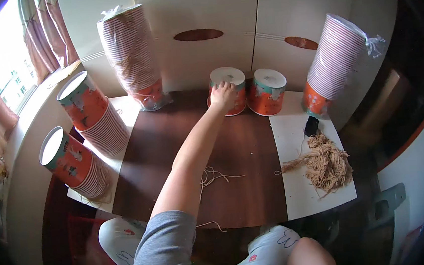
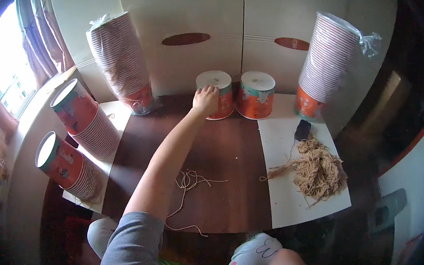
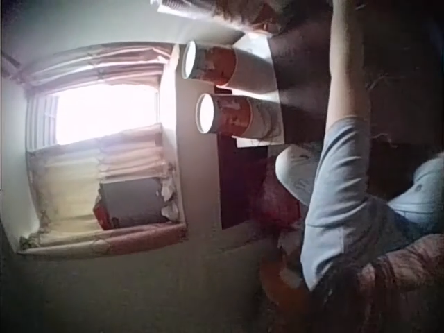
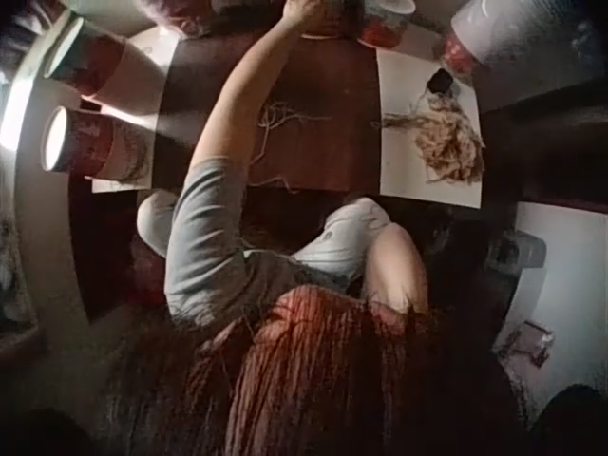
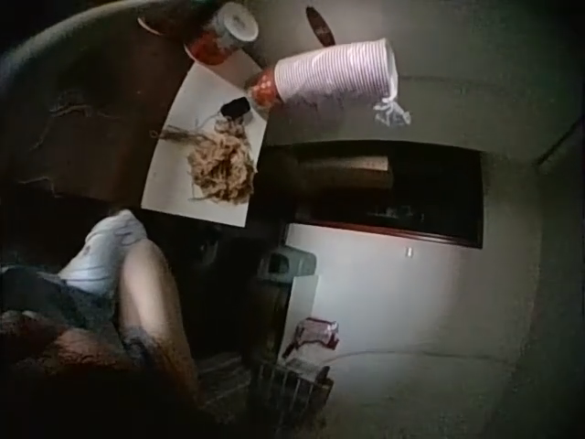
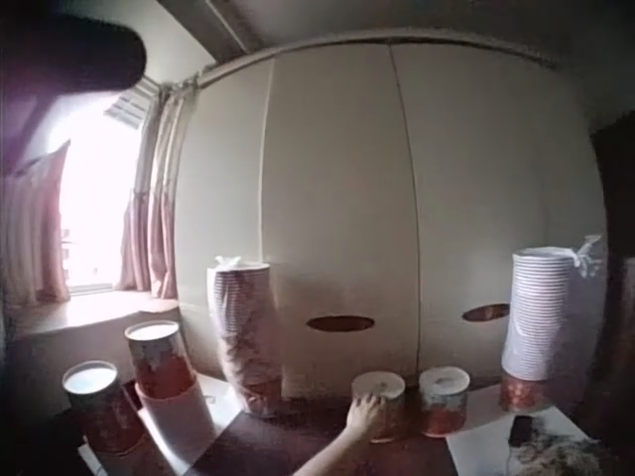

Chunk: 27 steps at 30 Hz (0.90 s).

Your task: Tying small loops of string and placing them into a bowl at a desk with paper cups.

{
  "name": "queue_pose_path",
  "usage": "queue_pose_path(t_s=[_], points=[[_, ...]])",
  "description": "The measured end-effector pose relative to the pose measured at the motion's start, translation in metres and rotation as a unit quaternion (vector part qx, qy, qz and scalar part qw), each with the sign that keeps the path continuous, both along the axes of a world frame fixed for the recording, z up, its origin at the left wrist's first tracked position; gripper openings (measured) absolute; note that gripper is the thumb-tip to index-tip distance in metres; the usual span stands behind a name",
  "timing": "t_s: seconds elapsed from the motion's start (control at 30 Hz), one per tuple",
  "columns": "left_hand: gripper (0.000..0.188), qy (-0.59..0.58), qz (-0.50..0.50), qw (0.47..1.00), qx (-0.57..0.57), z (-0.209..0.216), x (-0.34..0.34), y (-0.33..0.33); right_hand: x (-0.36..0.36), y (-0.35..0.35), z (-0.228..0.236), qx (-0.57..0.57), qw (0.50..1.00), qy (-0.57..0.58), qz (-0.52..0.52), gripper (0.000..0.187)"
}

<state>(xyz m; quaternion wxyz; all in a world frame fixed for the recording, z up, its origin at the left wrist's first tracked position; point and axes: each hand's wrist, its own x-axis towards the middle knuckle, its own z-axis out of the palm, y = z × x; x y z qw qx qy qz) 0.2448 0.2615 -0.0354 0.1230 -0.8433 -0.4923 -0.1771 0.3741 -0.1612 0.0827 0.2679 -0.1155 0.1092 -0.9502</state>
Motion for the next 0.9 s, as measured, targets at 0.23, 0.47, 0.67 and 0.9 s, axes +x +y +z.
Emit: queue_pose_path(t_s=[0.23, 0.47, 0.67, 0.9], points=[[0.021, -0.026, -0.063, 0.997, 0.04, 0.029, -0.028, -0.033, -0.006, 0.004, 0.007, 0.15, 0.984, 0.094, -0.024, 0.035], [0.017, -0.276, -0.077, 0.958, -0.02, 0.08, -0.122, -0.116, -0.036, -0.002, 0.028, 0.305, 0.932, 0.191, -0.038, 0.033], [0.012, -0.682, -0.154, 0.682, -0.215, 0.073, -0.234, -0.216, -0.076, 0.053, -0.013, 0.621, 0.683, 0.174, -0.343, 0.028], [0.009, -0.837, -0.173, 0.446, -0.266, 0.054, -0.25, -0.263, -0.106, 0.118, -0.156, 0.963, 0.245, -0.091, -0.06, 0.06]])
